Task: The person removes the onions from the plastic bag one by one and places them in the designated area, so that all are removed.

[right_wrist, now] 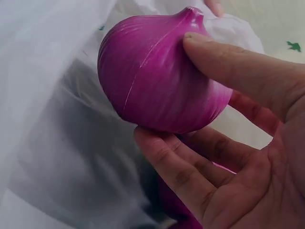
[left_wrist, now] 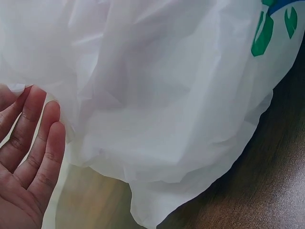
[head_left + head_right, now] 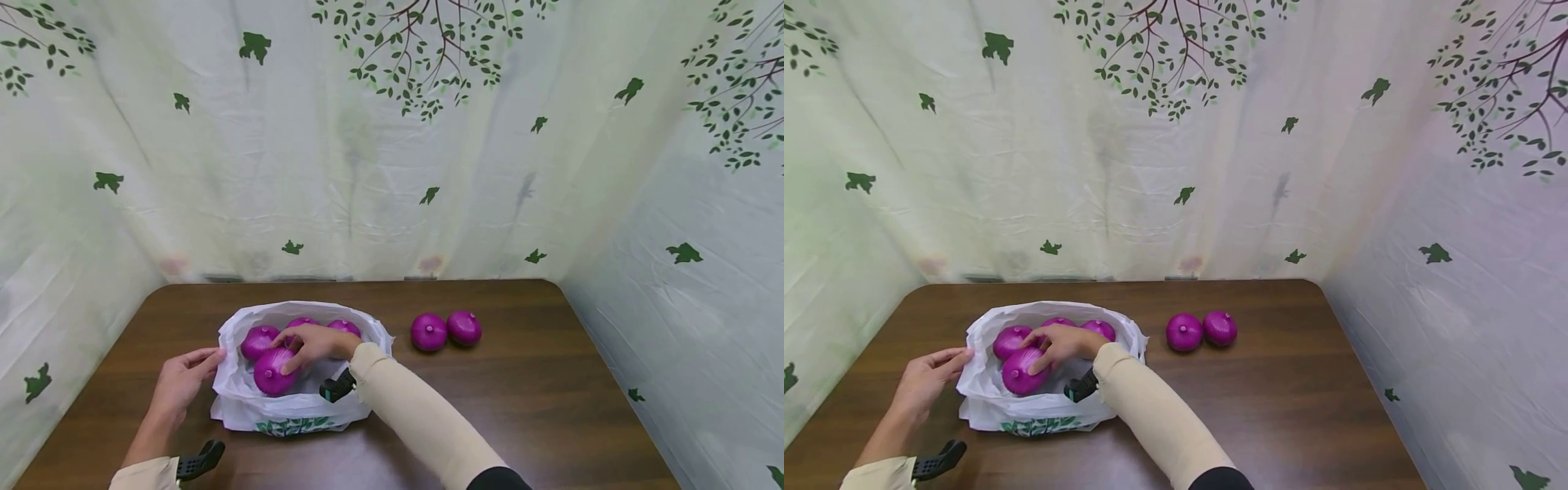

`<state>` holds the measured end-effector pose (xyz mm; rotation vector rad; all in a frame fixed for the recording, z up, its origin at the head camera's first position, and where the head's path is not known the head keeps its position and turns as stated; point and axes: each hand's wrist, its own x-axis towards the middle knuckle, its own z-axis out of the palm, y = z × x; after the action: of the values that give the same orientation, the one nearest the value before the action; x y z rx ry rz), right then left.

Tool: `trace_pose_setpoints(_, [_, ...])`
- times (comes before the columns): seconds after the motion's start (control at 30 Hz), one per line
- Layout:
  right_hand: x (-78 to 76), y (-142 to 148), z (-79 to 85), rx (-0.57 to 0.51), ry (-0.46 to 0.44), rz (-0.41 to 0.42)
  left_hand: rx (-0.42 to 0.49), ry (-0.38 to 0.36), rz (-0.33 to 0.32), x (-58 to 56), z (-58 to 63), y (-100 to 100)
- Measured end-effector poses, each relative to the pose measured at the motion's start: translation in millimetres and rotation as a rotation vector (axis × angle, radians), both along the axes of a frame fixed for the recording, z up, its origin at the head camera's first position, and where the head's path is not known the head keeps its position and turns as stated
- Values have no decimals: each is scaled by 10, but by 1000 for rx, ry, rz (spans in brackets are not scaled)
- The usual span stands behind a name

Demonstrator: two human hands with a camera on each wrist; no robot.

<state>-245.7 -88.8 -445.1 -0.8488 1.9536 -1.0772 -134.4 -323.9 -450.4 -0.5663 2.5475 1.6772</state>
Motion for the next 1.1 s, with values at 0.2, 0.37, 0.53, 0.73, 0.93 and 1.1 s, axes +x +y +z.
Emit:
trace_pose_setpoints(0.2, [-49, 195, -3, -84, -17, -34, -16, -9, -6, -26, -6, -13])
trace_pose_setpoints(0.37, [-66, 349, 2, -120, 13, -61, -16, -10, -4, -45, -4, -15])
trace_pose_setpoints(0.53, [-53, 500, 41, -156, 13, -77, -23, -19, 4, -38, -9, -15])
trace_pose_setpoints(0.73, [-62, 697, 59, -193, -29, -104, -69, 9, 15, -14, -16, -12])
trace_pose_setpoints(0.93, [-50, 874, 110, -203, 4, -106, -80, -1, 18, 2, -11, -25])
trace_pose_setpoints(1.1, [-44, 1027, 150, -209, 26, -122, -73, -4, 12, -11, -10, -22])
